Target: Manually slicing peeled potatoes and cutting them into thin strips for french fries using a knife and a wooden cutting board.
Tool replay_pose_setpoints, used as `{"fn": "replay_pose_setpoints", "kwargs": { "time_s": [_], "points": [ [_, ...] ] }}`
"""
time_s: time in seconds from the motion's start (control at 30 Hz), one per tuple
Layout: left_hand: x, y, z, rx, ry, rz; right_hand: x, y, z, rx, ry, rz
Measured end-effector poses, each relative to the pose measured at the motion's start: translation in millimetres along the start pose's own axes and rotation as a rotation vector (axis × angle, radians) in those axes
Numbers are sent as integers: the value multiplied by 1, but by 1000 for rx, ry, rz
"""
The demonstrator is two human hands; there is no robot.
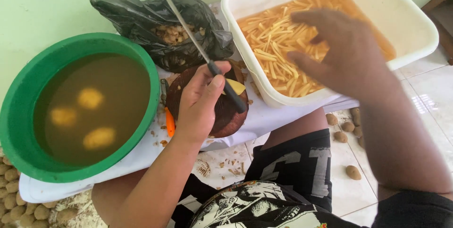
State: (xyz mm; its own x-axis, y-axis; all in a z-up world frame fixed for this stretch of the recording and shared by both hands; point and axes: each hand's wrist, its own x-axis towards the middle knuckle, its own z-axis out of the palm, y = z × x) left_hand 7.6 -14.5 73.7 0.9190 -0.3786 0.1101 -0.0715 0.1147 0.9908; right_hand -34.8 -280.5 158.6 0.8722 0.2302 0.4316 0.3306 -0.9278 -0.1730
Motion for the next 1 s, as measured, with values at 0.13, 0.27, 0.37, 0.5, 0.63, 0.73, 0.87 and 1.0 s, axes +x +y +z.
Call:
{"fn": "replay_pose_setpoints", "kwargs": {
  "time_s": [0.13,0.27,0.37,0.5,0.63,0.73,0.87,1.0],
  "points": [
    [10,5,23,-90,-63,192,-10,-63,27,248,-97,63],
    [13,7,16,190,-87,245,-14,-68,43,376,-13,199],
    [16,-1,-5,729,-80,263,-21,-64,35,375,-21,336],
    [21,-16,-17,1222,-172,135,-36,-60,33,348,55,466],
    [32,-27,-15,1209,-238,103,-49,-63,35,357,139,462],
    [36,-27,-17,1176,-255,82,-54,-65,37,359,165,481],
    [28,-21,-22,948,-229,59,-60,-67,42,407,175,479],
    [6,3,-35,939,-121,77,-76,-66,53,369,198,448]
  ]
}}
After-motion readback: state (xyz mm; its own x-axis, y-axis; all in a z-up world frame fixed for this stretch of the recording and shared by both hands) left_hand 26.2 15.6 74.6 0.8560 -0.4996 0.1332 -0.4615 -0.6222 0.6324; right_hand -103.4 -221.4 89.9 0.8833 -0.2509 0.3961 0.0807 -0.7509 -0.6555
